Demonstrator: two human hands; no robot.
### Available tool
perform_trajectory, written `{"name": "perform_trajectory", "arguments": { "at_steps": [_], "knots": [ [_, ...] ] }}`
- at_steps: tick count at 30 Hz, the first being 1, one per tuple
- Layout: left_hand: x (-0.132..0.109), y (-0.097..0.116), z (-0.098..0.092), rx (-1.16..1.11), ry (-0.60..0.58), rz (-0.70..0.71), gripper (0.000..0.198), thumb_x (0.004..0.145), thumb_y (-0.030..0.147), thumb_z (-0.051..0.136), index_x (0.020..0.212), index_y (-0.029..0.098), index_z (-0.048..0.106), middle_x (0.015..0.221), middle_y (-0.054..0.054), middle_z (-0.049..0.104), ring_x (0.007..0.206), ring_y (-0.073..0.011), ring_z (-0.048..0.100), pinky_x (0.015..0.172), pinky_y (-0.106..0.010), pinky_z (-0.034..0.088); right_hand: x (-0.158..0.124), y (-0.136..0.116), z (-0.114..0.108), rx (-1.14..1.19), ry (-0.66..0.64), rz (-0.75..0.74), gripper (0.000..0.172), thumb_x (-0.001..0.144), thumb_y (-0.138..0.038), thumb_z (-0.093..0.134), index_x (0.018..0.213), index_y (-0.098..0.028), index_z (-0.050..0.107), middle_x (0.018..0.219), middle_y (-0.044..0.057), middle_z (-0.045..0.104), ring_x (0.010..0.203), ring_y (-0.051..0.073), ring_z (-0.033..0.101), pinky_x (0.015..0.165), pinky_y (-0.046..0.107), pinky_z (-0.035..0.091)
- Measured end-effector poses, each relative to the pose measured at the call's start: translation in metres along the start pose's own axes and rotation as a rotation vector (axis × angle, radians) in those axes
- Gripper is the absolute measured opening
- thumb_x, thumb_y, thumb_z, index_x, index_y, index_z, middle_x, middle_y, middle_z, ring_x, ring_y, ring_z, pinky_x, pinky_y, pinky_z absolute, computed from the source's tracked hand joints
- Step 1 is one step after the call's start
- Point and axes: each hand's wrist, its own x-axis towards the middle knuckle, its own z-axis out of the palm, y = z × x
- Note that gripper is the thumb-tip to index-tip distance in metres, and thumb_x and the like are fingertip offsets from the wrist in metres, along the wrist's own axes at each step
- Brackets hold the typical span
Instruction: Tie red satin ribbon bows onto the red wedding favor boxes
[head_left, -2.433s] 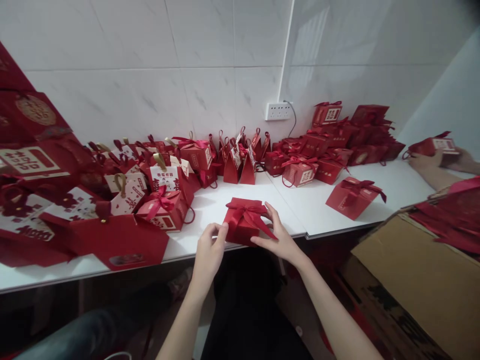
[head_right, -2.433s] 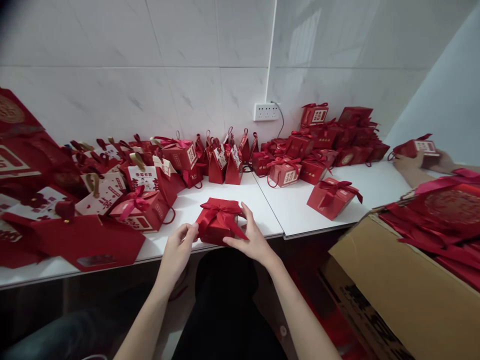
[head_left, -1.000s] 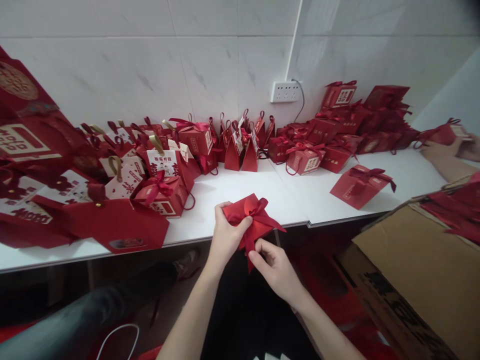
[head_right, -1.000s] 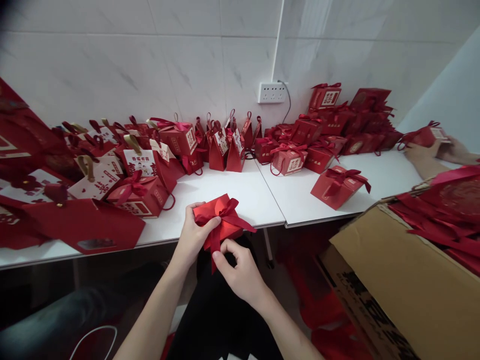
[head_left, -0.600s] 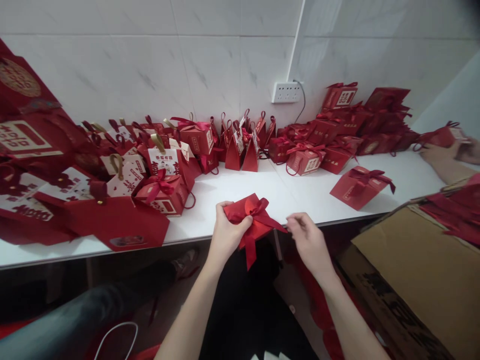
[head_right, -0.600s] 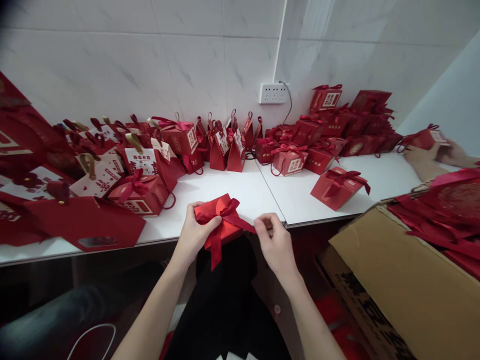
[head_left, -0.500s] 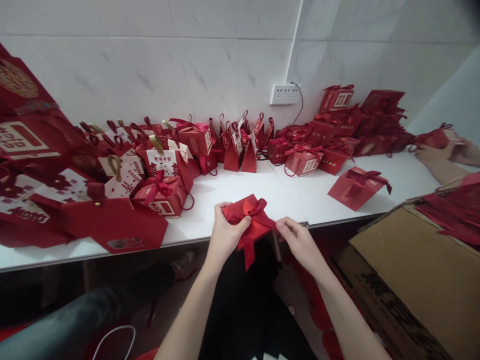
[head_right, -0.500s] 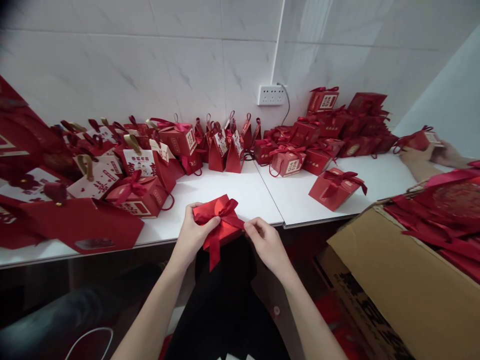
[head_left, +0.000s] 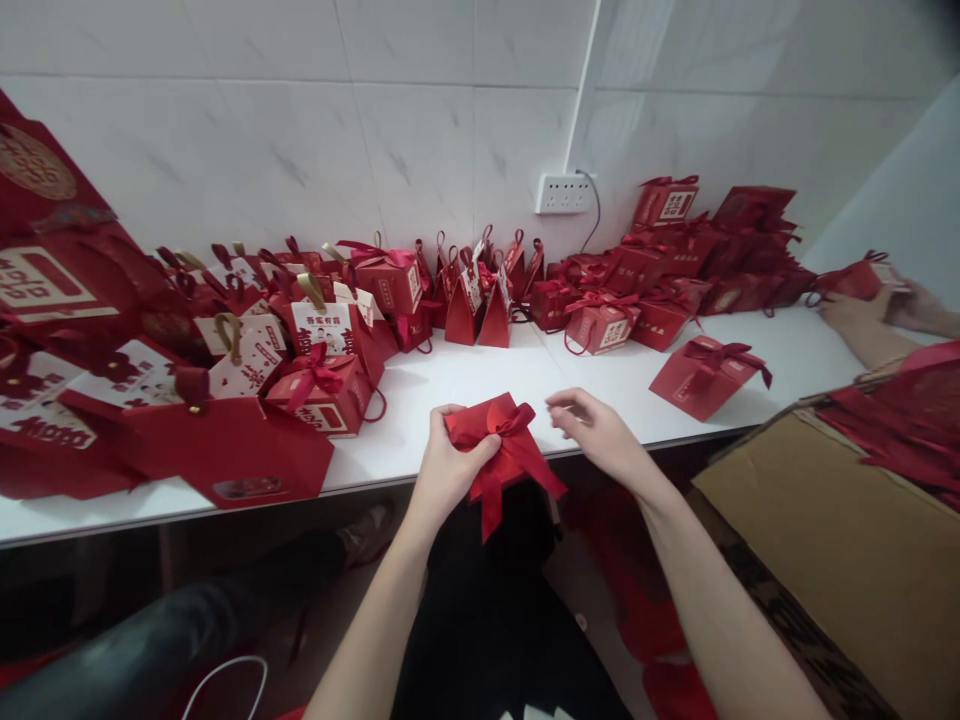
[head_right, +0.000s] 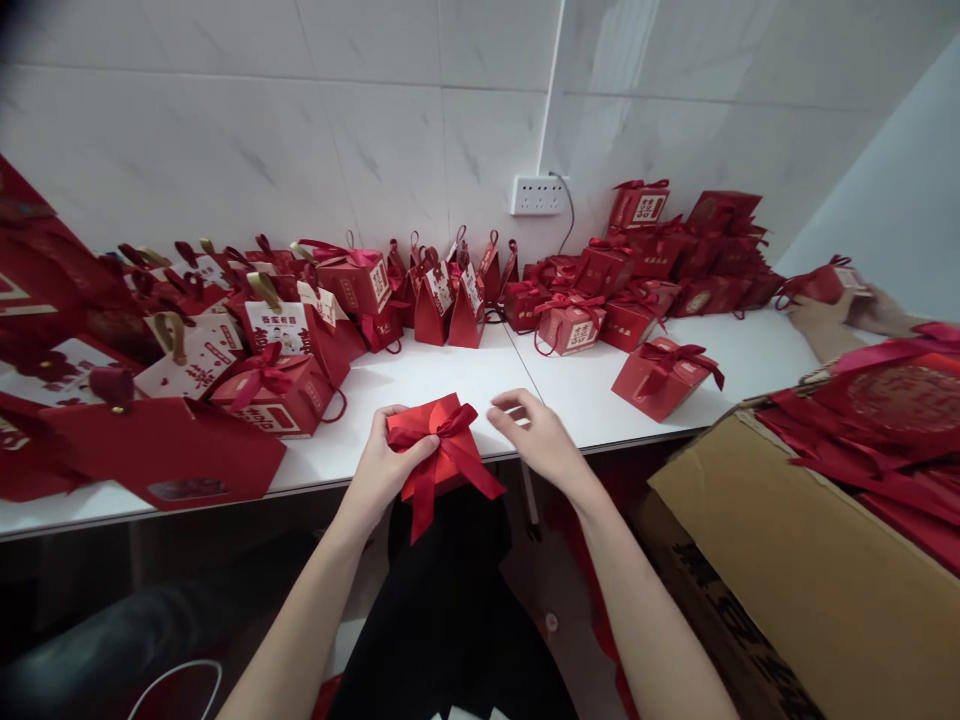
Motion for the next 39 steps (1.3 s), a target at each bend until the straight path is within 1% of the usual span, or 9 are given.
{"name": "perform_trajectory", "arguments": {
  "at_steps": [3, 8, 12, 18, 27, 32, 35, 37, 39],
  "knots": [
    [-0.002, -0.001, -0.001, 0.042, 0.035, 0.014, 0.05, 0.066, 0.037, 0.07, 0.104, 0.023, 0.041, 0.091, -0.002, 0.059, 0.082, -0.0174, 0.061, 0.073, -0.031, 0.048, 0.014, -0.003, 0.022, 0.125, -0.138, -0.042, 0.027, 0.074, -0.045, 0.062, 0.075, -0.019, 0.057, 0.072, 0.001, 0.059, 0.065, 0.015, 0.054, 0.062, 0.028, 0.043],
    [-0.014, -0.007, -0.008, 0.226, 0.407, 0.137, 0.036, 0.073, 0.047, 0.061, 0.093, 0.022, 0.045, 0.097, -0.003, 0.05, 0.094, -0.0186, 0.051, 0.083, -0.033, 0.041, 0.006, -0.008, 0.043, 0.241, -0.049, -0.035, 0.027, 0.075, -0.042, 0.062, 0.065, -0.019, 0.052, 0.062, -0.003, 0.051, 0.059, 0.012, 0.047, 0.059, 0.026, 0.038],
    [-0.027, -0.005, -0.008, 0.255, 0.314, 0.102, 0.032, 0.082, 0.051, 0.05, 0.072, 0.022, 0.039, 0.068, 0.005, 0.039, 0.061, -0.0117, 0.041, 0.061, -0.025, 0.037, -0.004, -0.004, 0.051, 0.253, 0.008, -0.009, 0.026, 0.076, -0.04, 0.062, 0.064, -0.019, 0.051, 0.061, -0.004, 0.048, 0.057, 0.011, 0.044, 0.057, 0.025, 0.036],
    [-0.034, -0.004, -0.008, 0.226, 0.295, 0.142, 0.032, 0.086, 0.045, 0.048, 0.067, 0.021, 0.04, 0.063, 0.006, 0.04, 0.057, -0.0097, 0.041, 0.057, -0.022, 0.035, -0.01, -0.002, 0.061, 0.371, 0.122, 0.068, 0.028, 0.072, -0.041, 0.066, 0.063, -0.02, 0.051, 0.06, -0.005, 0.046, 0.056, 0.011, 0.041, 0.057, 0.024, 0.036],
    [-0.032, -0.006, -0.009, 0.255, 0.332, 0.158, 0.031, 0.089, 0.043, 0.044, 0.067, 0.021, 0.038, 0.061, 0.006, 0.038, 0.054, -0.0101, 0.037, 0.054, -0.022, 0.033, -0.013, 0.002, 0.062, 0.793, -0.021, 0.319, 0.034, 0.063, -0.041, 0.072, 0.057, -0.019, 0.047, 0.055, -0.004, 0.046, 0.051, 0.01, 0.039, 0.051, 0.023, 0.035],
    [-0.029, -0.004, -0.01, 0.212, 0.315, 0.156, 0.031, 0.088, 0.042, 0.045, 0.067, 0.021, 0.039, 0.062, 0.005, 0.038, 0.056, -0.0104, 0.038, 0.055, -0.021, 0.035, -0.016, 0.017, 0.054, 0.691, -0.097, 0.228, 0.034, 0.073, -0.051, 0.065, 0.068, -0.021, 0.049, 0.066, -0.001, 0.053, 0.06, 0.014, 0.051, 0.061, 0.027, 0.044],
    [-0.024, -0.004, -0.014, 0.139, 0.268, 0.141, 0.031, 0.085, 0.042, 0.05, 0.065, 0.02, 0.04, 0.061, 0.005, 0.038, 0.055, -0.0098, 0.038, 0.054, -0.02, 0.035, -0.022, 0.033, 0.041, 0.533, -0.23, -0.034, 0.067, 0.058, -0.064, 0.072, 0.107, -0.024, 0.052, 0.115, 0.009, 0.057, 0.106, 0.024, 0.056, 0.086, 0.035, 0.046],
    [-0.021, -0.005, -0.016, 0.089, 0.227, 0.132, 0.031, 0.083, 0.043, 0.053, 0.065, 0.02, 0.042, 0.06, 0.006, 0.039, 0.054, -0.0094, 0.038, 0.054, -0.02, 0.036, -0.028, 0.037, 0.034, 0.375, -0.331, -0.14, 0.107, 0.045, -0.058, 0.082, 0.135, -0.029, 0.031, 0.147, 0.012, 0.029, 0.135, 0.028, 0.032, 0.103, 0.04, 0.035],
    [-0.021, -0.007, -0.018, 0.065, 0.176, 0.127, 0.031, 0.081, 0.045, 0.054, 0.066, 0.019, 0.047, 0.06, 0.005, 0.043, 0.055, -0.0094, 0.041, 0.055, -0.02, 0.037, -0.032, 0.035, 0.031, 0.21, -0.412, -0.146, 0.122, 0.049, -0.045, 0.086, 0.144, -0.031, 0.011, 0.155, 0.011, 0.009, 0.141, 0.026, 0.017, 0.11, 0.042, 0.026]
  ]
}}
